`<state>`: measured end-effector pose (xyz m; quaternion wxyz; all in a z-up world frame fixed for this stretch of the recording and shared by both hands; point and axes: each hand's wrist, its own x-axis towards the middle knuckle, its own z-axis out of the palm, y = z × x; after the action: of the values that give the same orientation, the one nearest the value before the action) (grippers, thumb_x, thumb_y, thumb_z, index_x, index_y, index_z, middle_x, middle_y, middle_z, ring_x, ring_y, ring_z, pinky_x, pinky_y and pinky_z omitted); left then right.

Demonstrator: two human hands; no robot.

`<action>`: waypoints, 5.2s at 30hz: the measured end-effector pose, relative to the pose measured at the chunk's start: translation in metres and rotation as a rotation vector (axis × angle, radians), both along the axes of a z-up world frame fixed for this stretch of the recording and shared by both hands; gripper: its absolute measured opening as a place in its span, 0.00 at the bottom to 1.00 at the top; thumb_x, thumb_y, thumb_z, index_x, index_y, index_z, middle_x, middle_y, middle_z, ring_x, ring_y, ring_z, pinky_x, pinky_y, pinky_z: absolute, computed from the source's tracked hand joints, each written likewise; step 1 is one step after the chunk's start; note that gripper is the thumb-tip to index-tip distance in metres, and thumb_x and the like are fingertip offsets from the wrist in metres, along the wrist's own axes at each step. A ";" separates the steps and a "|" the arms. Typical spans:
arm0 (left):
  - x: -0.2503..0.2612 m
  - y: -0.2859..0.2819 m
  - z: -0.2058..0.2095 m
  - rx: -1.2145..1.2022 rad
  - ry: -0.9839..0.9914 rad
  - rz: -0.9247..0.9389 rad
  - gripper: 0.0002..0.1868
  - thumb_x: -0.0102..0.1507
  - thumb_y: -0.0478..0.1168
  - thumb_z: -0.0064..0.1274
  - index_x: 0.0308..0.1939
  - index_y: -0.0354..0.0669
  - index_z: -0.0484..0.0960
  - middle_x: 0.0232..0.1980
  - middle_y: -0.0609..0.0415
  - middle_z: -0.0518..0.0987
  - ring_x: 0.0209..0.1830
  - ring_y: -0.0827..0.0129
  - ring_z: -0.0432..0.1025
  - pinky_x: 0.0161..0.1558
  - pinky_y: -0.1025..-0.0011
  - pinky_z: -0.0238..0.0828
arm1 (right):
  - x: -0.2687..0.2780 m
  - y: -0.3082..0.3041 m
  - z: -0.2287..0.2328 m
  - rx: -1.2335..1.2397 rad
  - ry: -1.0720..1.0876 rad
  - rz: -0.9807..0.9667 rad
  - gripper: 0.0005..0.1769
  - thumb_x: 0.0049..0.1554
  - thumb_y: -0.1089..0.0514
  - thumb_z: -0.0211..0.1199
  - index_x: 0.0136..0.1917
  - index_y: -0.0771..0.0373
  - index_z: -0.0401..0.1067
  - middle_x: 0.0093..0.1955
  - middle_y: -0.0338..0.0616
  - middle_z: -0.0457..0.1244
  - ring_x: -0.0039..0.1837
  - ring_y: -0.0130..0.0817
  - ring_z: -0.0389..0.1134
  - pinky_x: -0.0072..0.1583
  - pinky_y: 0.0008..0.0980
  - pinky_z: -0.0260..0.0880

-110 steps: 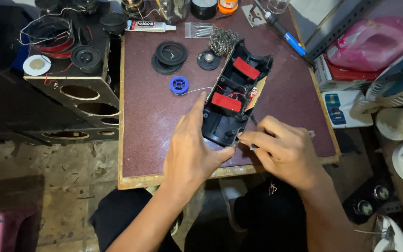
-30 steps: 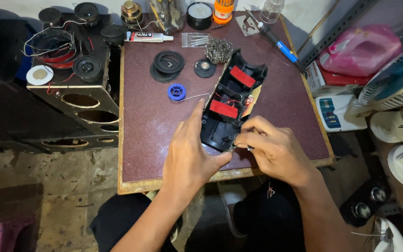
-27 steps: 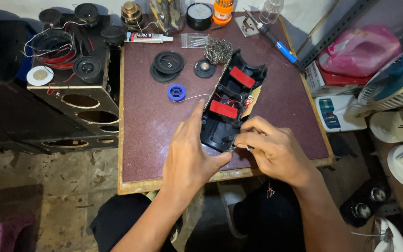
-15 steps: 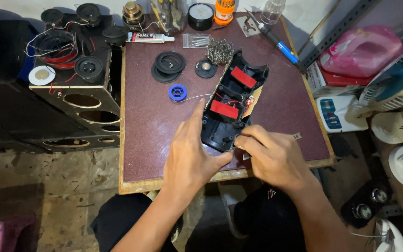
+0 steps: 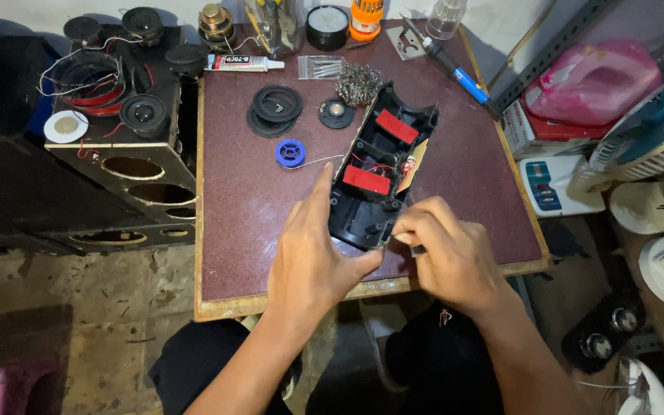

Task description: The person works on a disassembled electronic device, using a screwdriver to manipulate internal components and wires. They briefly pick up a metal bar and then continue adjusting the device's interior.

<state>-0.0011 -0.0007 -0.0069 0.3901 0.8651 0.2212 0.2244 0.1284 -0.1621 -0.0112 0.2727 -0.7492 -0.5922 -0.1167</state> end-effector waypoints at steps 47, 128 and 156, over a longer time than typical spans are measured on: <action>-0.014 -0.001 0.020 -0.045 0.073 0.115 0.58 0.39 0.48 0.70 0.74 0.55 0.65 0.55 0.55 0.83 0.50 0.50 0.75 0.50 0.56 0.74 | 0.077 0.011 -0.020 0.004 0.291 -0.451 0.09 0.57 0.65 0.61 0.52 0.60 0.73 0.49 0.44 0.68 0.53 0.47 0.70 0.56 0.46 0.68; -0.013 0.007 0.010 0.049 -0.024 0.033 0.54 0.43 0.46 0.68 0.73 0.45 0.64 0.56 0.50 0.82 0.48 0.53 0.74 0.51 0.57 0.70 | 0.032 0.019 0.054 -0.099 -0.180 0.475 0.02 0.58 0.61 0.66 0.45 0.60 0.77 0.47 0.44 0.67 0.42 0.38 0.68 0.43 0.34 0.67; -0.012 0.016 -0.001 0.025 -0.124 -0.064 0.58 0.36 0.36 0.70 0.73 0.47 0.67 0.61 0.52 0.82 0.48 0.54 0.74 0.52 0.66 0.70 | 0.035 0.032 0.050 -0.121 -0.260 0.562 0.09 0.61 0.62 0.62 0.38 0.58 0.71 0.39 0.38 0.60 0.35 0.36 0.61 0.37 0.35 0.60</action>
<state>-0.0127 0.0154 -0.0080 0.3992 0.8610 0.1661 0.2678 0.1632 -0.1304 0.0390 0.1711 -0.5499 -0.8119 -0.0962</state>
